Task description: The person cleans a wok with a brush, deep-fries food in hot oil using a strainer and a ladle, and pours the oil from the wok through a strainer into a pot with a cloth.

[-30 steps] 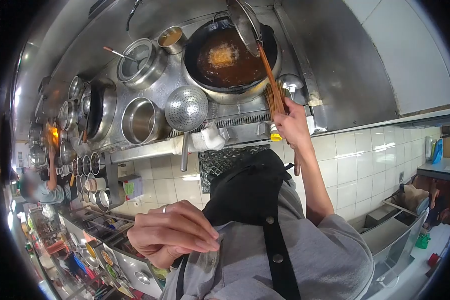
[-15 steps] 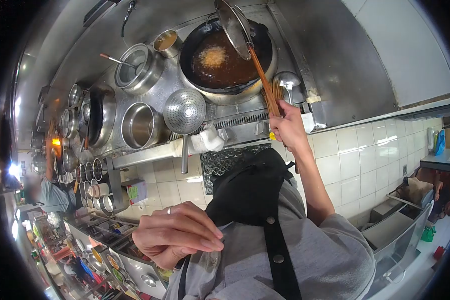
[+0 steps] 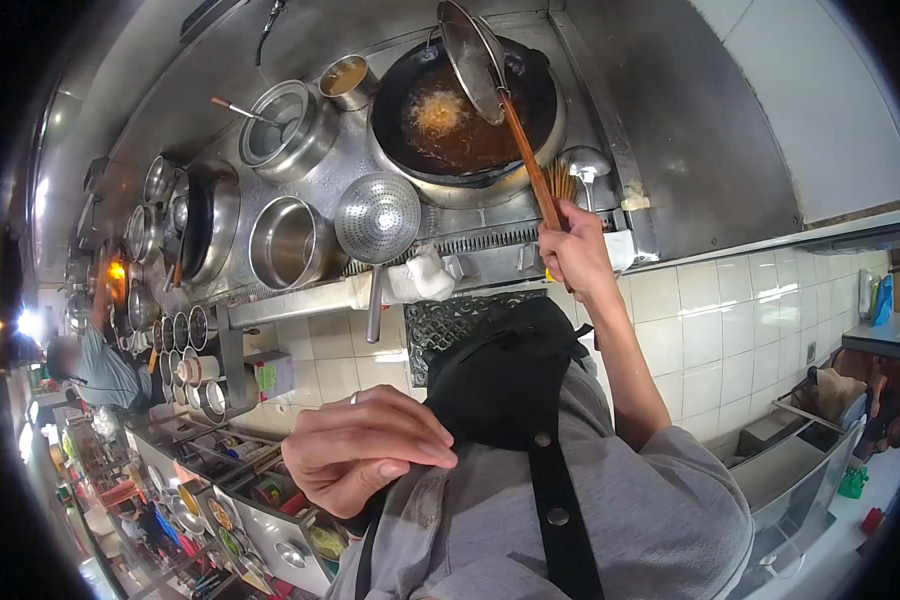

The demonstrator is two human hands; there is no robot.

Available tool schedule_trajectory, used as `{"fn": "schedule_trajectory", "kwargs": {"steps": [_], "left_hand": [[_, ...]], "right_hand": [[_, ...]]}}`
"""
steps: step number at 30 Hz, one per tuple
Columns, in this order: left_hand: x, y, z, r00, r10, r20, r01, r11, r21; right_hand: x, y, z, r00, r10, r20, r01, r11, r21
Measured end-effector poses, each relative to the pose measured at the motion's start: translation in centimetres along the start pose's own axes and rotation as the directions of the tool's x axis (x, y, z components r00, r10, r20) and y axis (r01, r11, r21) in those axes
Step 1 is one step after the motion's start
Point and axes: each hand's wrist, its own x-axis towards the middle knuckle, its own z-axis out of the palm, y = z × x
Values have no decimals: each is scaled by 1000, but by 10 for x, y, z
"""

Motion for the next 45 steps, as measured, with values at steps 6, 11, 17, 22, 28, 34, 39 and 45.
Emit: {"fn": "schedule_trajectory", "kwargs": {"steps": [6,11,17,22,28,34,39,45], "left_hand": [[12,-7,-4,953,-302,-28,304,948,92],[16,-14,4,977,-212,11,212,976,-41],[43,27,38,955,242,-171,-296,811,-504],[67,36,77,832,490,-262,-555,708,-436],[68,33,67,827,519,-216,-558,716,-419],[62,31,35,905,415,-97,-414,801,-433],[57,38,24,918,385,-97,-384,794,-472],[48,0,-14,951,47,-305,-207,830,-519]], "right_hand": [[-4,2,5,1000,6,8,-6,996,83],[-1,5,7,1000,-4,-1,4,996,91],[-3,4,3,1000,18,18,-19,998,54],[-3,4,13,999,23,38,-24,1000,17],[23,20,41,986,53,155,-52,999,-14],[54,46,59,989,82,126,-72,994,-82],[43,52,54,992,84,93,-80,996,-40],[4,28,51,991,114,75,-129,960,247]]}}
